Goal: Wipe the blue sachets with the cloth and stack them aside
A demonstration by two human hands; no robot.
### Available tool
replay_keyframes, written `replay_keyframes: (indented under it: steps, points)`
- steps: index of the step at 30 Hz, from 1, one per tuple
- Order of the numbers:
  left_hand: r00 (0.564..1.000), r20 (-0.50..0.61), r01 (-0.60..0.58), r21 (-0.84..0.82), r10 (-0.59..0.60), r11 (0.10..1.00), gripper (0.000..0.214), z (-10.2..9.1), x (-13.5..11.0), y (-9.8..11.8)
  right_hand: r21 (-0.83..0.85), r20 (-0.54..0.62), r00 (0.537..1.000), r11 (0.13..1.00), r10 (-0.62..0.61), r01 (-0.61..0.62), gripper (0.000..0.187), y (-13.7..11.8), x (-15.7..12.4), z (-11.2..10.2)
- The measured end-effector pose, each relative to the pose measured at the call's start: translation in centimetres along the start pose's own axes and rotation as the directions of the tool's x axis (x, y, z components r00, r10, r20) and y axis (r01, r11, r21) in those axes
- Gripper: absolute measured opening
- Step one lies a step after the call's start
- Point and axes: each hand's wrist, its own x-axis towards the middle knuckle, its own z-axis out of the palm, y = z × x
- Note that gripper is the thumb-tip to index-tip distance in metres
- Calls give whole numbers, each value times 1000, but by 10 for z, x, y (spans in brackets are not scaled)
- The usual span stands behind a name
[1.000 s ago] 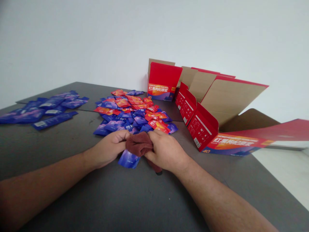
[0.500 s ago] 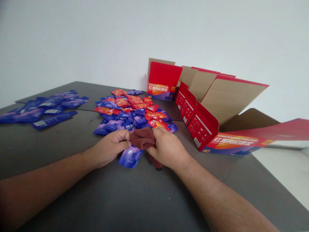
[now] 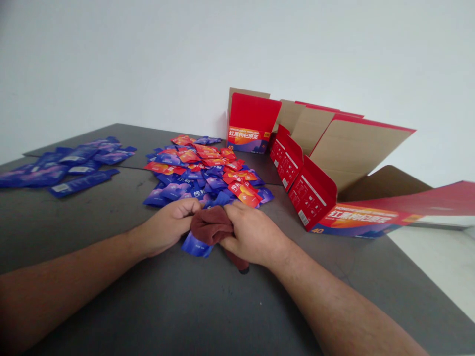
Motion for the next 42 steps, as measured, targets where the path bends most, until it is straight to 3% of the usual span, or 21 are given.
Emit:
replay_keyframes:
  steps: [2,5,8,14,19,25,29,34,38,42]
  points:
    - [1000,3,-18,10,18,1000,16,-1,0,0,-12,-15,999,1000,29,-29,21,2,0,-1]
    - [999,-1,-39,26,40,999,14,-1,-1,-1,-18,-142,983,992,120,-124,29,6,3,-6]
    - [999,13,-51,19,51,999,15,-2,-2,-2,12,-199,971,991,136,-136,33,7,4,-8]
    - [998,61,7,-28,-5,1000,12,-2,-2,-2,-34,-139,988,997,62,-67,28,3,1,-4]
    - [999,43,-21,16,20,1000,15,-2,-3,1,-29,-224,961,985,160,-170,29,2,2,-7]
    - [995,98,11,6,-11,1000,11,-2,-3,2,-73,-174,983,994,64,-78,21,2,1,-4]
    - [998,62,-20,20,19,1000,15,-2,-3,1,-25,-188,973,990,131,-138,25,2,2,-5]
    - [997,78,-30,37,27,999,11,-3,-3,1,-67,-161,983,993,83,-95,22,3,3,-4]
    - [998,51,-50,61,47,997,13,-3,-3,-1,-40,-188,970,985,156,-166,31,7,4,-4]
    - [997,76,-38,64,33,997,11,-3,-3,-2,-62,-178,980,993,87,-100,31,9,4,-3]
